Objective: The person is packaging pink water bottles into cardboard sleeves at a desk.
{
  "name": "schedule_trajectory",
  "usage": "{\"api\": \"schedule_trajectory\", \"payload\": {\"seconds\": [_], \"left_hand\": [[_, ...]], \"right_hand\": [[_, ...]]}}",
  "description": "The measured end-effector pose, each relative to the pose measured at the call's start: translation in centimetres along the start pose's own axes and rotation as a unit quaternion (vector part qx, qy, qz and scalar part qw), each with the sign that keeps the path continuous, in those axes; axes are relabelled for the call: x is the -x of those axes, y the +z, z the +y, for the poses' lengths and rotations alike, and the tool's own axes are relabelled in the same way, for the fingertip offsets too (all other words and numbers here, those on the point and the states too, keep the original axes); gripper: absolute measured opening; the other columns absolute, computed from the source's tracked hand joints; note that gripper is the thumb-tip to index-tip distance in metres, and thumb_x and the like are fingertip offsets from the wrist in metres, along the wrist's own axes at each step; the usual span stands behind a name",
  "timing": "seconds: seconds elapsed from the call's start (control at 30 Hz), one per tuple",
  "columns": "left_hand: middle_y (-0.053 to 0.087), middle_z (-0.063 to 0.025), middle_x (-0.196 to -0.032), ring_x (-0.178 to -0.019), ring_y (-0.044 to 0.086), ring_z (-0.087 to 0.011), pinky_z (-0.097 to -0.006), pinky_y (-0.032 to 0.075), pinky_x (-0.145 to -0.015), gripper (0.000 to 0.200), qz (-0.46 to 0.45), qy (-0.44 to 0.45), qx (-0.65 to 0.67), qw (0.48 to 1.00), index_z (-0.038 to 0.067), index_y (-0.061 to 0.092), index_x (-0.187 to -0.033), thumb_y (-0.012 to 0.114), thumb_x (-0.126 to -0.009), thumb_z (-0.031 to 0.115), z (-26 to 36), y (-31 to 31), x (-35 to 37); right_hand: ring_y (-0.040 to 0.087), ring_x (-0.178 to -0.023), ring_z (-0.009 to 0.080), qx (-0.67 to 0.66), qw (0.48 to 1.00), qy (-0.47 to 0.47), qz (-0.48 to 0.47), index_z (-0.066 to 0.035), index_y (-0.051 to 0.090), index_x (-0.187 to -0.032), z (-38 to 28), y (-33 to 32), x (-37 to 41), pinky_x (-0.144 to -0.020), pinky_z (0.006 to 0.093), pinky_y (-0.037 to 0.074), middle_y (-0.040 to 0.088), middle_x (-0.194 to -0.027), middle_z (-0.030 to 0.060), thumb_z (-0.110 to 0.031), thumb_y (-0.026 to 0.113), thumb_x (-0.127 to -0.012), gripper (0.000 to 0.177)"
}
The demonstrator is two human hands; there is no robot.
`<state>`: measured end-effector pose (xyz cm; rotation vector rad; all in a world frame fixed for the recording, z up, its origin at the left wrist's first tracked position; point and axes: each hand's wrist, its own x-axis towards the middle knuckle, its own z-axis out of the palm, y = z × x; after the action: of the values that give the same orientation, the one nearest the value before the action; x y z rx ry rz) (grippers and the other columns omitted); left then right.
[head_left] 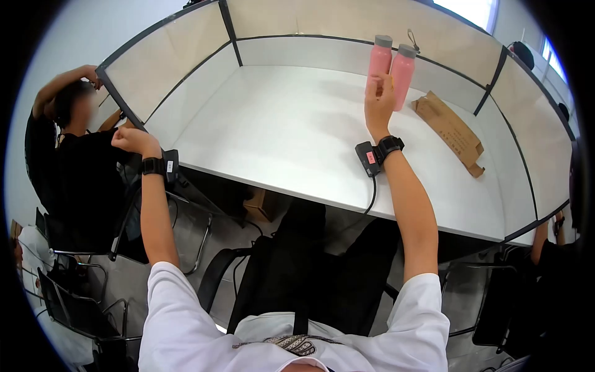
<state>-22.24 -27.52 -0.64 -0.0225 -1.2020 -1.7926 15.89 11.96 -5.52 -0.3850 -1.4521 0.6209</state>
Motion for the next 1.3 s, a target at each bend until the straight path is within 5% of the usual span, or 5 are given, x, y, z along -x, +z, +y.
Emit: {"api": "schedule_trajectory", "payload": {"seconds": [0.2,0.3,0.53,0.93,1.3], "left_hand": [[0.048,-0.0072,-0.096,-0.08,0.05,-0.0201,-0.0314,0.046,-0.075,0.017,-0.089,-0.09,0.111,0.986,0.001,0.047,-0.105,0.048,-0.089,0.01,1.7,5.9,5.8],[0.046,-0.0009,-0.084,-0.061,0.041,-0.0101,-0.0282,0.038,-0.05,0.014,-0.186,-0.278,0.177,0.925,0.01,0.046,-0.103,0.049,-0.089,0.012,5.3,8.3,13.4],[0.044,-0.0004,-0.066,-0.053,0.039,-0.0126,-0.0292,0.034,-0.048,0.008,-0.358,-0.588,0.166,0.706,0.013,0.046,-0.082,0.052,-0.085,0.014,2.6,12.4,31.4],[0.052,-0.0025,-0.083,-0.069,0.051,-0.0124,-0.0297,0.049,-0.068,0.015,-0.537,-0.514,0.169,0.647,0.008,0.054,-0.102,0.057,-0.091,0.018,7.3,11.1,39.6],[0.058,-0.0106,-0.12,-0.109,0.056,-0.0227,-0.0353,0.046,-0.092,0.051,-0.633,-0.437,0.195,0.608,0.011,0.048,-0.13,0.062,-0.092,0.041,9.4,10.7,38.9]], "right_hand": [[0.051,-0.076,0.0181,0.025,0.983,-0.003,0.18,0.001,0.049,-0.104,0.8,-2.5,-2.1,-0.069,0.0317,0.045,0.051,-0.091,0.0095,-0.006,0.053,-0.088,0.018],[0.051,-0.079,0.0229,0.093,0.966,-0.027,0.238,0.003,0.047,-0.106,3.9,-4.7,-3.0,-0.074,0.0373,0.045,0.051,-0.093,0.0127,-0.008,0.052,-0.088,0.022],[0.055,-0.106,0.032,0.118,0.976,0.113,0.144,0.004,0.049,-0.127,8.3,-7.1,-3.2,-0.091,0.0412,0.043,0.057,-0.119,0.0197,-0.02,0.044,-0.096,0.039],[0.05,-0.117,0.0205,-0.078,0.967,0.243,-0.006,-0.001,0.047,-0.137,9.0,-5.8,-2.7,-0.102,0.0313,0.038,0.054,-0.126,0.0102,-0.039,0.033,-0.104,0.052],[0.057,-0.083,0.0132,0.003,0.928,0.339,-0.152,-0.005,0.063,-0.115,6.9,-4.7,-2.1,-0.072,0.0279,0.046,0.061,-0.096,0.0041,-0.045,0.04,-0.102,0.047]]}}
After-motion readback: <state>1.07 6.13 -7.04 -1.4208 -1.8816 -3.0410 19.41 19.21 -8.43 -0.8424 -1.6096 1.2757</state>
